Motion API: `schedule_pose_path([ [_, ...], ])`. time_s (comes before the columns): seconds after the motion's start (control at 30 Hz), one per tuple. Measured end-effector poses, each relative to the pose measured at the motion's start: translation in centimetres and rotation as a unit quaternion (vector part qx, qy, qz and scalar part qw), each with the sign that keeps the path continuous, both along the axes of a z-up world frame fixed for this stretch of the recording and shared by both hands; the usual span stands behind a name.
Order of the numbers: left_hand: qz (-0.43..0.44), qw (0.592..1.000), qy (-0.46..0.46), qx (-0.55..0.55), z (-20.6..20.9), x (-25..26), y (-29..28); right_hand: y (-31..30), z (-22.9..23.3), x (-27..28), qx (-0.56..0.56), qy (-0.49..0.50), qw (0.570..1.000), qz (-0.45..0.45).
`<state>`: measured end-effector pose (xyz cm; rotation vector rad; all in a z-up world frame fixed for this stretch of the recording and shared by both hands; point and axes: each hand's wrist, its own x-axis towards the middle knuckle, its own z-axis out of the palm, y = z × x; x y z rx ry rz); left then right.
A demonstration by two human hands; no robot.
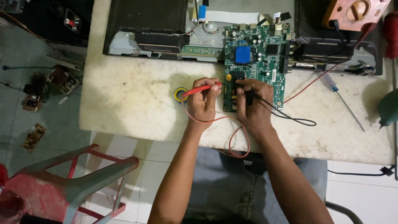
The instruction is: The person uses a multimeter to test various points on a green circuit board. They hold the board with one hand and use the multimeter probes with the other to check different components and connections.
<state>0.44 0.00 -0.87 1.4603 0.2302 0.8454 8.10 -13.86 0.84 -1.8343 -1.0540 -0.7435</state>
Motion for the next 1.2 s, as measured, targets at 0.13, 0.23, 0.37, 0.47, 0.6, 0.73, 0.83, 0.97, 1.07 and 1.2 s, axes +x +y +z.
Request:
schedule_pose_path([
  [0.13,-0.012,1.000,-0.001,-0.003,-0.1,0.0,0.2,0.1,0.2,-0.3,0.017,0.021,1.000,0.004],
  [0.23,-0.024,1.000,0.001,0.013,0.0,0.2,0.3,-0.1,0.2,-0.2,0.015,0.028,1.000,0.001],
  [0.37,-0.002,1.000,-0.007,-0.008,0.1,0.0,0.0,-0.1,0.2,-0.2,0.011,0.015,1.000,-0.007],
  [0.47,0.002,1.000,-0.006,-0.001,0.1,0.1,0.1,-0.2,0.1,-0.1,0.007,0.013,1.000,-0.011],
  [0.6,-0.002,1.000,0.006,-0.006,-0.1,0.0,-0.1,0.0,0.5,-0.3,0.019,0.026,0.999,0.005],
  [0.73,-0.012,1.000,0.011,-0.011,0.3,0.2,-0.1,-0.1,0.7,-0.2,0.027,0.023,0.999,0.003],
  [0.83,-0.011,1.000,0.016,-0.011,0.1,0.4,0.1,0.1,0.8,-0.2,0.031,0.022,0.999,0.000],
  [0.97,-0.014,1.000,0.024,-0.014,-0.1,0.4,0.3,0.1,1.4,-0.1,0.012,0.016,1.000,0.003],
  [1.07,-0.014,1.000,0.018,-0.022,-1.7,0.6,0.1,-0.3,1.4,-0.2,0.012,0.030,0.999,0.010],
  [1.2,-0.033,0.999,0.029,-0.023,-1.6,0.5,0.4,-0.1,2.1,-0.6,0.015,0.041,0.999,-0.007],
])
